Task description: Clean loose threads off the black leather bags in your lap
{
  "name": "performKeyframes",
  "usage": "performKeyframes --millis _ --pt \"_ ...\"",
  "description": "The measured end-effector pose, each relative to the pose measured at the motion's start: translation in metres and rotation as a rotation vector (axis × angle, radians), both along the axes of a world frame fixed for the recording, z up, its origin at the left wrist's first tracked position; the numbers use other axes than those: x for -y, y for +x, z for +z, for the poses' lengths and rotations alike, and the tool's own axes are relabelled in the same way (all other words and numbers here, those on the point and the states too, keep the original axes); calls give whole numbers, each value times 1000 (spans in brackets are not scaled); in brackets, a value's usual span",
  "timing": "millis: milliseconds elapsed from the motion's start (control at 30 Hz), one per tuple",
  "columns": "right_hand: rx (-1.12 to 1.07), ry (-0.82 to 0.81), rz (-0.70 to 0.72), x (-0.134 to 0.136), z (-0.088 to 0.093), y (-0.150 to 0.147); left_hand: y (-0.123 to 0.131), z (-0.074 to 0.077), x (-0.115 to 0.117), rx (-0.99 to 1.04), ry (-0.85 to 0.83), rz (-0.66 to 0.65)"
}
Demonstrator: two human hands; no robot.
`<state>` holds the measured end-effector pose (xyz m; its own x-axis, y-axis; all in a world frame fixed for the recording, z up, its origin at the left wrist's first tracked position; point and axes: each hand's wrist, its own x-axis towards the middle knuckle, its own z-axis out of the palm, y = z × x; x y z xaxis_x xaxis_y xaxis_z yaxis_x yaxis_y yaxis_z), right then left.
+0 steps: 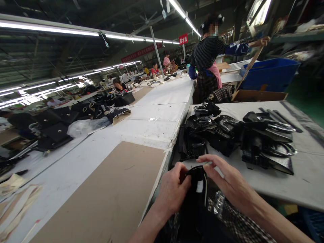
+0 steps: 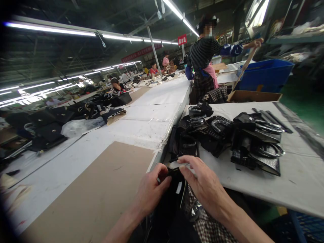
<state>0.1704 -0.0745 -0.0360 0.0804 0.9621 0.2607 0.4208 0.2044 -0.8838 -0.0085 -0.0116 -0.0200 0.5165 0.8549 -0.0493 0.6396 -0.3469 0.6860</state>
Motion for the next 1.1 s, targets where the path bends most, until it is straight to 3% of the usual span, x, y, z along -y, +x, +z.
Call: performKeyframes --millis 133,200,300,433,633,767,933,1100 --pt "354 267 319 38 5 -19 0 -3 -8 44 58 -41" --pt "447 300 361 53 0 -22 -2 3 -10 73 13 -122" --pt "614 201 308 67 -9 -10 -7 20 -9 -15 -83 -195" --pt "668 97 231 79 -10 7 -14 37 -1 -100 -64 -251" --pt "466 65 57 81 -17 -9 -20 28 -1 -2 -46 -467" --pt "412 184 -60 83 -30 -22 -14 27 -4 11 9 -502" --pt "307 174 -166 87 -43 -29 0 36 -3 -158 153 -478" --pt "306 147 -175 85 -48 -26 9 42 -9 -267 222 -573"
